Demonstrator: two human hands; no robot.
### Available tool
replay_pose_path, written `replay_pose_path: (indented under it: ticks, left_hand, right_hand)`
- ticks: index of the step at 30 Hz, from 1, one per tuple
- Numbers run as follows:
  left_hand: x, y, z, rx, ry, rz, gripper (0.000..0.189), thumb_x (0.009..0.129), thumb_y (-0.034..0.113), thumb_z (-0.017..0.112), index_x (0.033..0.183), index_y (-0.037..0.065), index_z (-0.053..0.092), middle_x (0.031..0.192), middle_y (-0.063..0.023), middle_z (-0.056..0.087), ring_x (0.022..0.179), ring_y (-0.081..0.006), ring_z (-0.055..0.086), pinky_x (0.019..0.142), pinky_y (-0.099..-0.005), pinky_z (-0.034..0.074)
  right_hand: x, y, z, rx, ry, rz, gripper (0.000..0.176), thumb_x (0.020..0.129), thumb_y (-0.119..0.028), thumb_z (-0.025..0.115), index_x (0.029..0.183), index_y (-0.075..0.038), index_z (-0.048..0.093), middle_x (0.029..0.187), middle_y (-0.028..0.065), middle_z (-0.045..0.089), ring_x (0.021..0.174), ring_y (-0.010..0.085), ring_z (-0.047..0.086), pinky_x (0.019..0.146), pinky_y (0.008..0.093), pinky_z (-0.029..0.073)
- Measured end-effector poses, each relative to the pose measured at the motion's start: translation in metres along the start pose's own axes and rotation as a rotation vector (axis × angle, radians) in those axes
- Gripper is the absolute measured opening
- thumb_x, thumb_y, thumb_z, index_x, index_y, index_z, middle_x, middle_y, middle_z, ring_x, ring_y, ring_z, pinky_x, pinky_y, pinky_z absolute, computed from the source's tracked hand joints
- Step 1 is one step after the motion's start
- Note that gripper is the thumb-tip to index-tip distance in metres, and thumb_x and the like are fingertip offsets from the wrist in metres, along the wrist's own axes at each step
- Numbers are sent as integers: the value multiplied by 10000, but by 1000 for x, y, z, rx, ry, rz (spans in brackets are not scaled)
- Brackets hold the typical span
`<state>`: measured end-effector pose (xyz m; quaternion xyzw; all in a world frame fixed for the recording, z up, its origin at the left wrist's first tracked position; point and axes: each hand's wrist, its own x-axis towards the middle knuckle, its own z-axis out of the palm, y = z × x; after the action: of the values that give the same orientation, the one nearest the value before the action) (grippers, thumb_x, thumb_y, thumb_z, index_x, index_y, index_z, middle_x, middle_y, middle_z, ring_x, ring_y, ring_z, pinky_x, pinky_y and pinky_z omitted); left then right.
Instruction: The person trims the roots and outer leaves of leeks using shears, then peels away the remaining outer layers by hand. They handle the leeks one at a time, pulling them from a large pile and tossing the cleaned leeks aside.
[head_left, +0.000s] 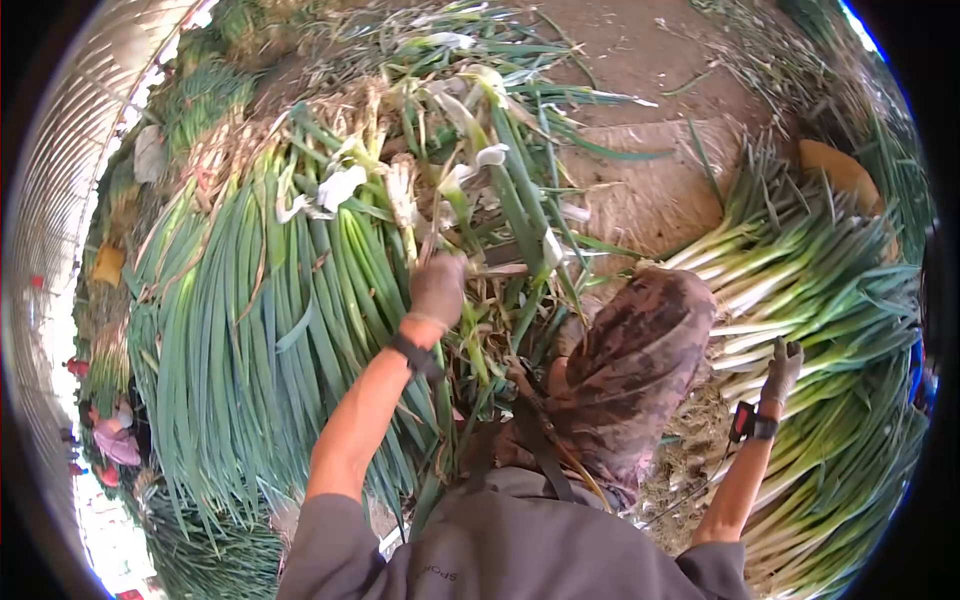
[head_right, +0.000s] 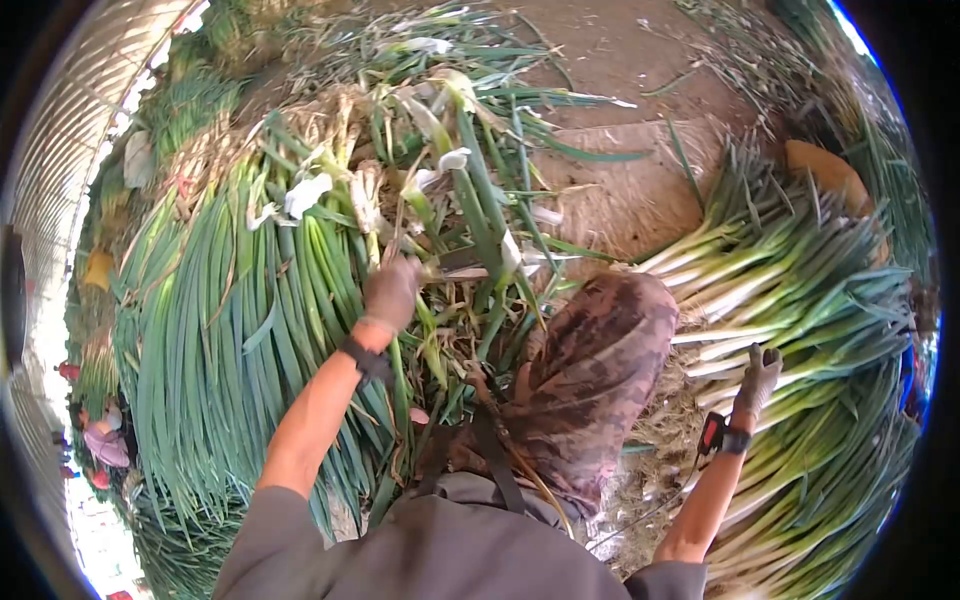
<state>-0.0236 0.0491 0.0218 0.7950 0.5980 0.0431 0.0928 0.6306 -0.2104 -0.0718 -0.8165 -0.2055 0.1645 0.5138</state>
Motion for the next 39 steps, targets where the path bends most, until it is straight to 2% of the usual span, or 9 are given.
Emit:
replay_pose_path:
  ticks: [9,18,19,22,24,29,32,35,39]
  left_hand:
    - [102,-50,55,-297,224,-377,270,923,260,628,1007,7,670,958,-238,678,926,-423,666,843,-492,527]
    - [161,89,116,-343,351,-310,1072,760,365,830,1520,-26,183,1356,-317,511,1203,-426,580,968,-479,504]
    - [167,91,90,-485,-37,-404,1089,789,288,790,1557,-26,84,1329,-316,531,1159,-430,615,960,-509,513]
    - [176,79,63,-462,-298,-316,711,925,131,563,1495,-84,195,1144,-340,627,1036,-422,667,893,-495,534]
    - [195,40,48,-417,-39,-69,290,841,104,614,1095,-31,574,982,-267,682,920,-415,690,768,-503,552]
    - [245,-27,-228,-1420,465,-84,199,942,257,641,1007,69,656,844,-99,701,712,-235,668,696,-377,555]
    - [248,-72,-239,-1050,635,109,301,971,288,663,1186,84,612,911,-74,731,675,-243,697,688,-407,590]
    - [161,-74,-122,80,72,-207,362,949,388,620,1031,42,690,960,-191,714,922,-345,690,832,-453,532]
    - [20,-42,-20,182,-494,-293,606,833,468,749,1135,-38,606,886,-213,722,845,-370,717,759,-454,564]
  right_hand:
    - [-234,-289,163,36,-559,-300,537,907,-78,699,1398,10,498,1297,187,633,1102,238,652,968,328,514]
    - [-277,-251,265,-104,-943,-271,592,858,-169,736,1348,74,507,1232,278,623,1137,383,630,988,410,495]
    - [-276,-240,262,-68,-947,-203,566,860,-154,727,1328,88,520,1213,269,637,1112,373,640,967,414,502]
    - [-270,-225,249,-93,-910,-151,472,880,-132,708,1267,95,562,1167,236,662,1032,301,669,916,390,524]
    - [-268,-224,253,-37,-930,-132,432,893,-132,702,1245,87,576,1143,225,669,1011,293,676,899,385,529]
    - [-268,-233,262,-17,-927,-145,363,890,-86,682,1209,63,594,1087,203,677,1008,305,672,886,378,523]
    - [-270,-220,268,-29,-919,-293,383,868,-79,693,1209,65,593,1075,213,673,1008,334,663,895,384,512]
    - [-281,-222,274,-161,-1091,-368,387,854,-104,709,1192,52,603,1074,231,666,999,384,650,892,421,509]
    - [-300,-213,270,-288,-1202,-453,400,852,-196,728,1166,26,618,1107,254,658,1034,418,642,877,467,519]
